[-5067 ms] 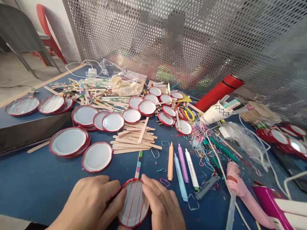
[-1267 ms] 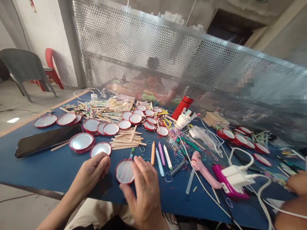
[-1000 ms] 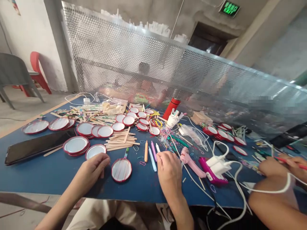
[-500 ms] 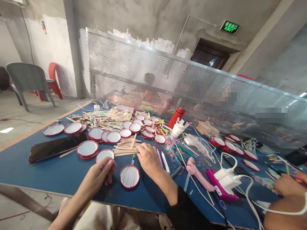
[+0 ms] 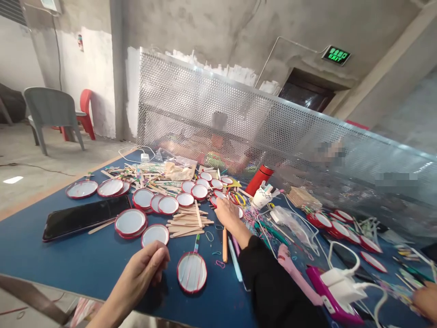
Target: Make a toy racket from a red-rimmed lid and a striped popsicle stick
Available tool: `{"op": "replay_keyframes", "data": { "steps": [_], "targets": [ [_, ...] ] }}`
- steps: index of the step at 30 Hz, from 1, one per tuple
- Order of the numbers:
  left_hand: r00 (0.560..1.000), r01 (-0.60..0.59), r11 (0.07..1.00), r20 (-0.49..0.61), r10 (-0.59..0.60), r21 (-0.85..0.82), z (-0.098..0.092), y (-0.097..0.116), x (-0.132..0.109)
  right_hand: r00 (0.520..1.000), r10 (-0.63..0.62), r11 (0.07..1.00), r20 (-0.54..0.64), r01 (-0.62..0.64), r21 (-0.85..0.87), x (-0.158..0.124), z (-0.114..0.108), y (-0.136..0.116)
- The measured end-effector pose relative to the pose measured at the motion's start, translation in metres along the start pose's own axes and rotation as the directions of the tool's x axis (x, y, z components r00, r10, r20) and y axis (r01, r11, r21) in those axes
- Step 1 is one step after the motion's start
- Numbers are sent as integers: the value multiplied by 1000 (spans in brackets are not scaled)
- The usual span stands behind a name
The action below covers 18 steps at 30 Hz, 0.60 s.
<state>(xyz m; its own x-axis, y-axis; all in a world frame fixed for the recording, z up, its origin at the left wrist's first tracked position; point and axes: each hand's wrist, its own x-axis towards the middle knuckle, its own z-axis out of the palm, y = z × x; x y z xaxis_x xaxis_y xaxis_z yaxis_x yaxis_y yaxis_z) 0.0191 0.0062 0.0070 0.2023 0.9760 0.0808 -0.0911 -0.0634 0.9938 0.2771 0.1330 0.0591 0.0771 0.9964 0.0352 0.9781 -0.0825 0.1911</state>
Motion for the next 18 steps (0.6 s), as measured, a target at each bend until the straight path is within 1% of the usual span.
{"op": "replay_keyframes", "data": {
  "steps": [4, 8, 12, 15, 18],
  "targets": [
    [999, -19, 999, 42, 17, 40, 0, -5, 0, 1000, 16, 1000, 10, -16, -12, 17, 4, 18],
    [999, -18, 998, 36, 16, 59, 1, -5, -3, 998, 61, 998, 4, -60, -24, 19, 6, 25],
    [999, -31, 998, 37, 29, 57, 1, -5, -4, 1000, 19, 1000, -16, -20, -23, 12, 7, 17],
    [997, -55, 996, 60, 51, 75, 0, -5, -3, 998, -57, 998, -18, 57, -17, 12, 9, 6],
    [996, -69, 994, 54, 64, 86, 0, -5, -3, 991, -133, 991, 4, 133, -14, 18, 14, -2]
  ]
}}
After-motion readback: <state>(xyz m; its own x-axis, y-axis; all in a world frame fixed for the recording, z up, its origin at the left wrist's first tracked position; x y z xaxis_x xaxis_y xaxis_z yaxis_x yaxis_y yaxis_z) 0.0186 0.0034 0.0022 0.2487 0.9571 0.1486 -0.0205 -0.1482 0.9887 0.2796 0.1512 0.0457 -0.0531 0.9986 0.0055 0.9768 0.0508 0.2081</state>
